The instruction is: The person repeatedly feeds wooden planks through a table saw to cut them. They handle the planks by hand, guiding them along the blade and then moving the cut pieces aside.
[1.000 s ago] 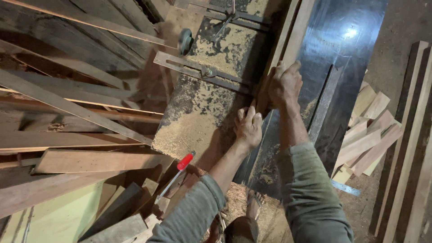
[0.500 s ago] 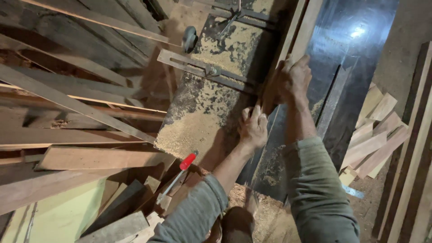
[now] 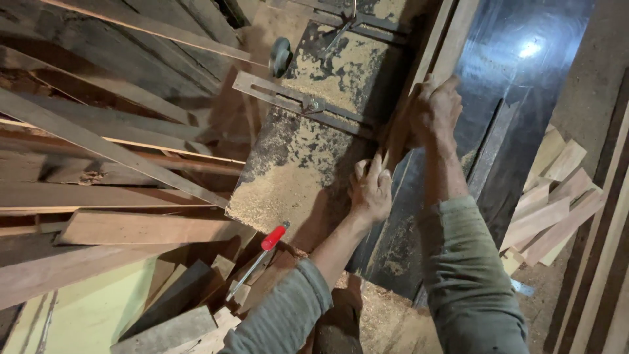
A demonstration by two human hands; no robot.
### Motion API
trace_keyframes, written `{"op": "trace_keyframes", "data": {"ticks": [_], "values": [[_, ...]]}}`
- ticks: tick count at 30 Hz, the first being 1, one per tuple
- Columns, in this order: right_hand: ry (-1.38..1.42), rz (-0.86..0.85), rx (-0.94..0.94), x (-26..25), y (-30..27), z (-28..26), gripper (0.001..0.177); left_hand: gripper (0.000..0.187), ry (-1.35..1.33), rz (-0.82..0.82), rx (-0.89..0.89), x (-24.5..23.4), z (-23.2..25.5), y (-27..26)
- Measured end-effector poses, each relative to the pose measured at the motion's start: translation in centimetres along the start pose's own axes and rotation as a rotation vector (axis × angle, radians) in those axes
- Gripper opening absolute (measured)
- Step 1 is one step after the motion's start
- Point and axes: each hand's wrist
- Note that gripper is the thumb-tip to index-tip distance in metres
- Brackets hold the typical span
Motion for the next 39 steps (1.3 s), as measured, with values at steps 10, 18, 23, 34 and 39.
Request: {"op": "trace_keyframes", "data": {"ticks": [10, 18, 23, 34, 39], "values": [[0.028, 0.001, -0.013, 0.0, 1.1, -0.2, 0.054, 0.061, -0.090, -0.125, -0.044, -2.6, 2.1, -1.9], [0.037, -0.005, -0.038, 0.4, 2.3, 0.5, 0.056, 0.063, -0.051, -0.136, -0.020, -2.4, 1.7, -1.4], [0.053, -0.023, -0.047, 1.5, 3.5, 1.9, 0.062, 0.062, -0.077, -0.156, -0.034, -3.0, 2.4, -1.9], [0.024, -0.027, -0.060, 0.4, 4.4, 0.5, 0.051, 0.063, -0.025, -0.122, -0.029, -2.1, 1.6, -1.5], [0.031, -0.025, -0.086, -0.7, 4.2, -0.7, 0.048, 0.063, -0.057, -0.130, -0.023, -1.8, 1.2, -1.5]]}}
Point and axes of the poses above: each hand's wrist, its own y-axis towards the middle knuckle, its own x-axis out of the palm, z = x × y, and after that the axes turned 7 degrees about -x, right-handed
